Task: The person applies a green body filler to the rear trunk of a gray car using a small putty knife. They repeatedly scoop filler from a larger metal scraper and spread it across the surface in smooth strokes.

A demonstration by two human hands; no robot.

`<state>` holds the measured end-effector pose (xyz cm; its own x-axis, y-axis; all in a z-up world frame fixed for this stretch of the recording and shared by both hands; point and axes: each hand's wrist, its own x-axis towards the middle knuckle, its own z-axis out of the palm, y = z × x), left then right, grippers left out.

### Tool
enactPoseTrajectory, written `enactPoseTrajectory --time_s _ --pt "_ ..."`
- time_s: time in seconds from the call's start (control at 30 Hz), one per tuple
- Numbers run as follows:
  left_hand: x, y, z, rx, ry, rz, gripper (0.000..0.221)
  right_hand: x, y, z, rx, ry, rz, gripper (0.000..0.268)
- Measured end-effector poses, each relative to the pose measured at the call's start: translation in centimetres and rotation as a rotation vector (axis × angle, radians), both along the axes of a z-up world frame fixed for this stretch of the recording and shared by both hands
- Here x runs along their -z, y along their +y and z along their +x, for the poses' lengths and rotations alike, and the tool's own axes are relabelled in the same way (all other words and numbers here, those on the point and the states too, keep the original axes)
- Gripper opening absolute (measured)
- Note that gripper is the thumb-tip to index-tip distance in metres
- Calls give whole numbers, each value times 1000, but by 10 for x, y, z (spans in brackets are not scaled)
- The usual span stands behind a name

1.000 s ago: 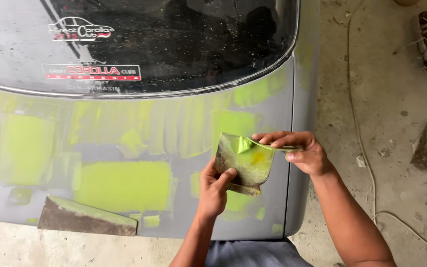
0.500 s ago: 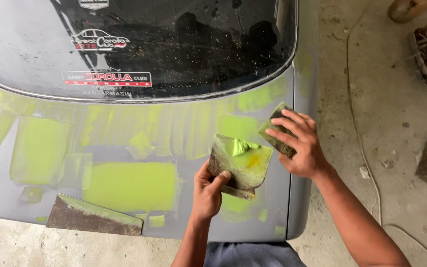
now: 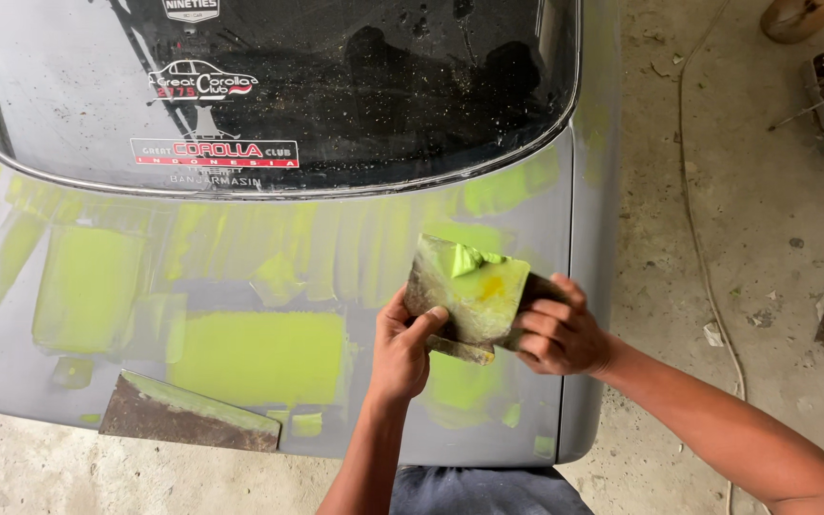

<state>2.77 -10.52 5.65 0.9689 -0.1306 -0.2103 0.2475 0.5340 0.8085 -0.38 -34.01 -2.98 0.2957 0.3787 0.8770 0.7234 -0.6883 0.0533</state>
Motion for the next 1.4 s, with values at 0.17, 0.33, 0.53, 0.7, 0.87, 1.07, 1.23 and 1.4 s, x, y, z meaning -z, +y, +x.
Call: enactPoseTrajectory --time_s 0.17,0.33,0.53,0.7,0.87,1.07,1.23,1.4 --pt "-15 18 -2 -6 13 36 24 -15 -12 52 186 400 -32 46" --pt "0 34 -16 18 90 57 34 19 -81 132 439 542 -1 55" --pt "14 39 -17 -1 140 59 31 36 -116 172 401 552 -52 60" --pt "18 39 -15 21 155 101 28 39 -124 181 361 641 -73 62" --pt "22 37 -13 34 154 97 30 39 -122 158 422 819 -67 56" --pt "22 31 -25 33 106 191 22 -1 -94 104 414 1043 -20 51" --pt "17 22 -34 115 9 374 22 -82 -30 32 -324 1382 794 51" --pt "25 17 -56 55 -3 73 16 -70 9 -3 -569 1436 874 33"
